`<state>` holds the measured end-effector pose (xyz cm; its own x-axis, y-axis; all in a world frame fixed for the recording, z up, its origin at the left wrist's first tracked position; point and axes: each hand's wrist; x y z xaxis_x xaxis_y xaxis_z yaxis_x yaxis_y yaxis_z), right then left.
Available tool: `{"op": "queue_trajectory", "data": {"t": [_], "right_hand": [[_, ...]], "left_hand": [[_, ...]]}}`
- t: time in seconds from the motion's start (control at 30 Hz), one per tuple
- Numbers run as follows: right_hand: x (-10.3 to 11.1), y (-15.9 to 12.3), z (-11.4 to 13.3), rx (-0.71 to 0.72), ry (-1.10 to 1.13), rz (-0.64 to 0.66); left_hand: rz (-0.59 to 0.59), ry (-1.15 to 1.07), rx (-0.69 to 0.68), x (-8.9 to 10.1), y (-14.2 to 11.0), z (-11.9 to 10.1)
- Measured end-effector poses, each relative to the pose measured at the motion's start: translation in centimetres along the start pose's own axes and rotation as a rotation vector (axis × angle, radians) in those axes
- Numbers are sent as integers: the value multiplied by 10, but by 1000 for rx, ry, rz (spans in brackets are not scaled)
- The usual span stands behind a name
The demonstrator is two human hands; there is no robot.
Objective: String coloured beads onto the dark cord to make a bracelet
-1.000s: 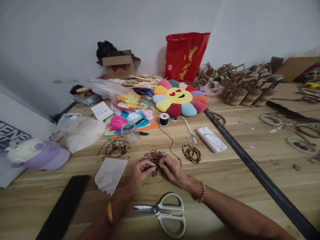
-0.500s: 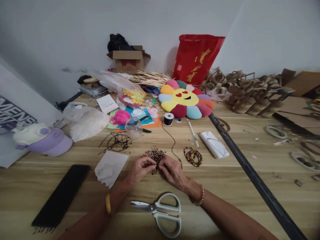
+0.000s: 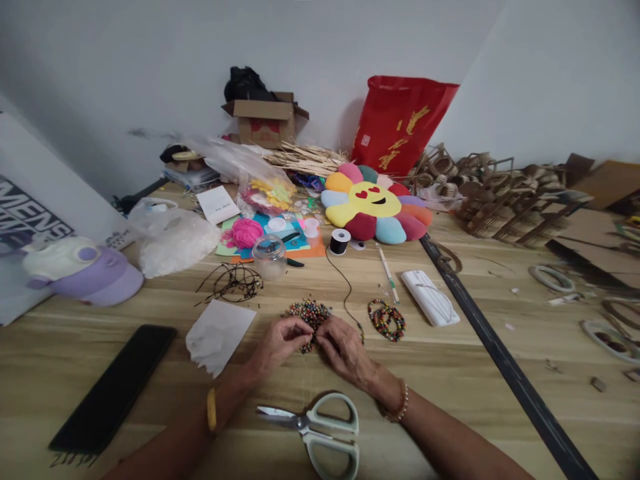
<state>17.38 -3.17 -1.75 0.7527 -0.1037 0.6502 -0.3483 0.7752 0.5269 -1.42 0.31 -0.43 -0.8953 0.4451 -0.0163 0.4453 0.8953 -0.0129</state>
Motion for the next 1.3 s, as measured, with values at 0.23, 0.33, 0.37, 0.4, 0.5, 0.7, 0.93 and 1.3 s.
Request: {"op": "queue_trajectory", "data": {"t": [0.23, 0.33, 0.37, 0.4, 0.5, 0.7, 0.93, 1.3], "right_hand": [[1, 1, 2, 5, 14, 20], [1, 2, 2, 13, 2, 18], [1, 2, 2, 19, -4, 16], [2, 2, 3, 25, -10, 15], [1, 2, 3, 31, -16, 13], [1, 1, 2, 29, -18, 23], [1, 1, 2, 33, -16, 26], [-1, 0, 1, 40, 22, -16]], "left_hand": [[-15, -1, -44, 1, 0, 4], [-17, -7, -61, 1, 1, 8], [-15, -10, -61, 1, 1, 9], [-11, -13, -57, 1, 0, 10], [2, -13, -42, 1, 0, 9], [16, 9, -7, 1, -1, 4], [32, 64, 30, 0, -1, 7], [39, 1, -7, 1, 0, 13]]}}
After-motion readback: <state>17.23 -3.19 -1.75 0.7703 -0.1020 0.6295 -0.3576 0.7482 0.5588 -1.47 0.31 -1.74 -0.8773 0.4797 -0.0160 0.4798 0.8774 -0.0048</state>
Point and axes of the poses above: each hand's wrist, its own y-axis towards the middle knuckle, its own x-axis out of the back of the hand, z = x × y, and after that the axes turned 6 degrees about -y, right-handed
